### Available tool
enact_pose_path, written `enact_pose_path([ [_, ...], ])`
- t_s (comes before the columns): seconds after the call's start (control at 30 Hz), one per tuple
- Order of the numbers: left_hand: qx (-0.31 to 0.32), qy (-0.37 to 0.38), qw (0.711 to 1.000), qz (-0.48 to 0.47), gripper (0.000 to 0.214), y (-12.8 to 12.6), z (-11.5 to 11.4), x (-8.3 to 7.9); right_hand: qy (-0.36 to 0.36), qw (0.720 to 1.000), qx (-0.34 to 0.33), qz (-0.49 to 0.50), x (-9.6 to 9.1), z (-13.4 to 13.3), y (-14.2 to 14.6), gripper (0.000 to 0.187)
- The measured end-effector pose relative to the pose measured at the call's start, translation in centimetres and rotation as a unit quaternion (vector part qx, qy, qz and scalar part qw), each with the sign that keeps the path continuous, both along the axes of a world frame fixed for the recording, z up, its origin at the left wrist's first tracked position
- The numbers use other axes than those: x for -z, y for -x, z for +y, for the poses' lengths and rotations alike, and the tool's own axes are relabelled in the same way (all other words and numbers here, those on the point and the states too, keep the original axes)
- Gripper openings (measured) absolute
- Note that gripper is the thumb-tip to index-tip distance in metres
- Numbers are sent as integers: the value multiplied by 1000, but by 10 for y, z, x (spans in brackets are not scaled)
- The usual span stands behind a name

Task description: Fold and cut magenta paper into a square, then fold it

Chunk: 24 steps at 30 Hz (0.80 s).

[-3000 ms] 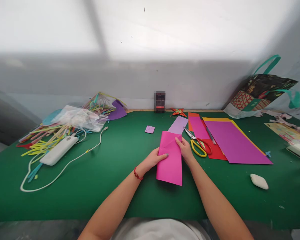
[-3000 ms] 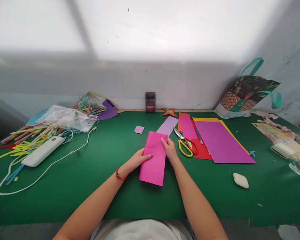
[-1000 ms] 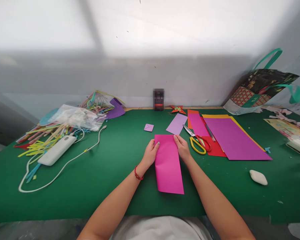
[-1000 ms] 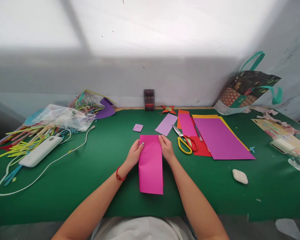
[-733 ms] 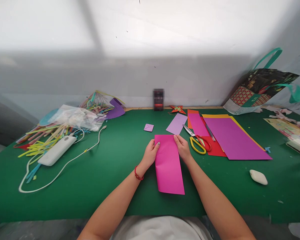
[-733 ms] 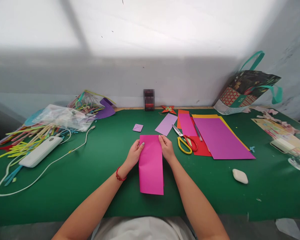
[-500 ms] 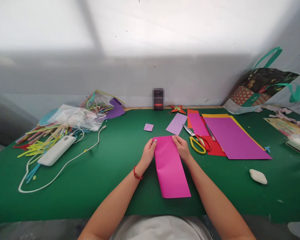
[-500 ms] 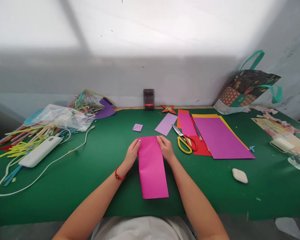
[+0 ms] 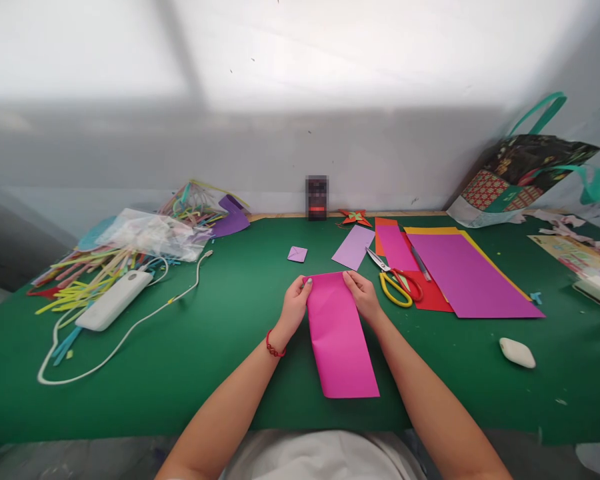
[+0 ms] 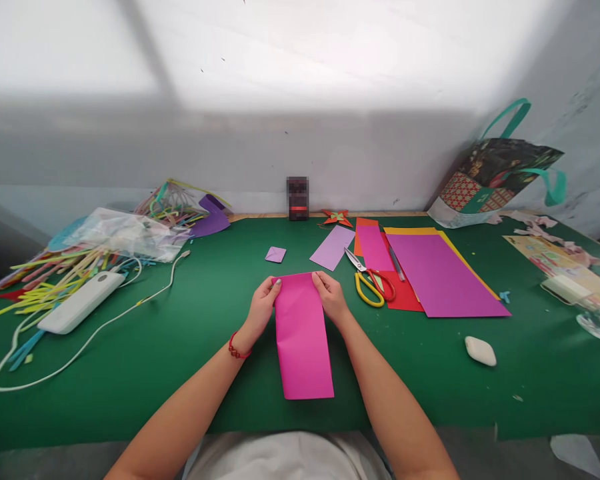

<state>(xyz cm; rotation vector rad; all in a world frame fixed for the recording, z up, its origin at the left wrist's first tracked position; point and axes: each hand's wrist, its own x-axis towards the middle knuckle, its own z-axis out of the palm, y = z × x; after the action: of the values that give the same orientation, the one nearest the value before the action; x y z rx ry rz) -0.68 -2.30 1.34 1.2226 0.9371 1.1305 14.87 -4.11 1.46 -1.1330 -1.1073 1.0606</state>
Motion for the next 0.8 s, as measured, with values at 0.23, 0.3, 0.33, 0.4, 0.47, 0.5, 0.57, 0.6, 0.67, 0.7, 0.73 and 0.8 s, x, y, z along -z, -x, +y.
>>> enact_pose_path([
  [0.23, -1, -8, 999, 34, 52, 3, -1, -2, 8, 1000, -6, 8, -2, -1, -1, 41],
  [0.3, -5, -19, 999, 46, 54, 3, 0, -1, 8, 1000, -11, 9, -2, -1, -1, 41],
  [0.33, -8, -26, 998, 51, 54, 3, 0, -1, 7, 1000, -12, 8, -2, -1, -1, 41],
  [0.4, -16, -38, 997, 61, 56, 3, 1, -1, 8, 1000, -13, 5, -2, -1, -1, 42],
  [0.47, -20, -45, 997, 67, 57, 2, 2, -1, 9, 1000, -17, 5, -2, 0, -1, 43],
  [0.5, -21, -47, 996, 69, 57, 2, 2, -1, 9, 1000, -19, 6, -2, 0, -1, 43],
  [0.57, -23, -50, 996, 75, 57, 2, 2, -1, 6, 1000, -21, 7, -2, -1, -1, 43],
  [0.6, -23, -51, 995, 78, 57, 2, 2, -1, 5, 1000, -21, 7, -1, -1, -1, 43],
  [0.67, -18, -50, 995, 82, 55, 2, 3, 0, 2, 1000, -19, 4, -1, -1, -2, 42],
  [0.7, -10, -46, 996, 81, 54, 2, 3, 0, 1, 1000, -18, 3, -1, -1, -2, 42],
  [0.73, 0, -40, 996, 79, 52, 2, 3, 0, 2, 1000, -17, 1, -1, -1, -3, 42],
  [0.8, 25, -27, 997, 74, 48, 2, 4, 1, 2, 1000, -17, -4, -2, -1, -3, 41],
])
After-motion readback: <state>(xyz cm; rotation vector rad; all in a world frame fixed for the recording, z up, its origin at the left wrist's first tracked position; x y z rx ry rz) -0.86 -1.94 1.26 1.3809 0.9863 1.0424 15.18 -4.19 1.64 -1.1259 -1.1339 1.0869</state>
